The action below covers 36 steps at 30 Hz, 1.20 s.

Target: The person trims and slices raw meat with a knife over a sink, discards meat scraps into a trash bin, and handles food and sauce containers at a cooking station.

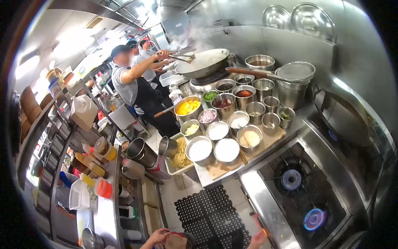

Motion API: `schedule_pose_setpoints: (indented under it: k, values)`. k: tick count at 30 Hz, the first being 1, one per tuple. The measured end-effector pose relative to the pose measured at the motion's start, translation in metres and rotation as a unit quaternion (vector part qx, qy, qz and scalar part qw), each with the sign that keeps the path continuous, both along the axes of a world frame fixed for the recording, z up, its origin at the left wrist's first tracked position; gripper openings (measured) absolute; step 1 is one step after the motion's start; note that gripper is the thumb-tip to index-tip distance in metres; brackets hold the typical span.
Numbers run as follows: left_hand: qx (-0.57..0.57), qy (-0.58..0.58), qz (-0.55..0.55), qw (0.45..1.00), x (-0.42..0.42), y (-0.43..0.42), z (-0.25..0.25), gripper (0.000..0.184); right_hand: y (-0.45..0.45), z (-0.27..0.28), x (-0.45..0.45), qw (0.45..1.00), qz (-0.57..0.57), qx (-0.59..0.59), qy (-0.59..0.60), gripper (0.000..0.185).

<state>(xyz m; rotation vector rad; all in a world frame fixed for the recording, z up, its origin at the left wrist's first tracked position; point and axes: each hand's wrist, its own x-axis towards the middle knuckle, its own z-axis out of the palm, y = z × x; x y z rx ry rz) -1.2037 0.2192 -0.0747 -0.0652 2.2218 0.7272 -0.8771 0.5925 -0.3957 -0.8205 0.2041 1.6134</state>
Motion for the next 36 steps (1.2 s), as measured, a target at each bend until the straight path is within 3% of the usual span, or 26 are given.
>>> schedule_pose_setpoints:
  k: [3, 4, 10, 14, 18, 22, 24, 28, 34, 36]
  values:
    - [-0.003, 0.041, -0.072, 0.997, -0.05, 0.002, -0.023, 0.041, 0.009, -0.085, 0.033, 0.999, 0.011, -0.029, 0.018, 0.034]
    - [0.006, 0.028, -0.063, 0.998, -0.064, 0.015, -0.014, 0.041, 0.007, -0.037, 0.023, 0.997, 0.023, -0.063, -0.024, 0.034]
    - [0.058, 0.028, -0.045, 0.997, -0.188, 0.06, 0.03, 0.041, 0.017, 0.098, -0.031, 0.96, 0.115, -0.106, -0.232, 0.033]
    - [0.132, 0.092, -0.037, 0.986, -0.282, 0.066, 0.047, 0.04, 0.012, 0.21, -0.097, 0.888, 0.24, -0.065, -0.387, 0.033]
    - [0.22, 0.127, 0.005, 0.967, -0.353, 0.082, 0.075, 0.037, 0.009, 0.287, -0.161, 0.807, 0.338, 0.03, -0.484, 0.033]
    - [0.263, 0.185, 0.014, 0.947, -0.401, 0.107, 0.113, 0.036, 0.015, 0.337, -0.218, 0.737, 0.405, 0.152, -0.52, 0.033]
    - [0.298, 0.174, 0.023, 0.938, -0.405, 0.128, 0.151, 0.036, 0.016, 0.36, -0.243, 0.71, 0.428, 0.197, -0.524, 0.033]
    - [0.316, 0.16, 0.02, 0.935, -0.445, 0.153, 0.17, 0.035, 0.018, 0.39, -0.294, 0.655, 0.468, 0.265, -0.531, 0.034]
    - [0.348, 0.136, 0.019, 0.928, -0.503, 0.191, 0.176, 0.034, 0.015, 0.39, -0.348, 0.599, 0.493, 0.268, -0.571, 0.034]
    - [0.374, 0.116, 0.001, 0.92, -0.54, 0.198, 0.156, 0.034, 0.011, 0.384, -0.362, 0.584, 0.492, 0.246, -0.596, 0.035]
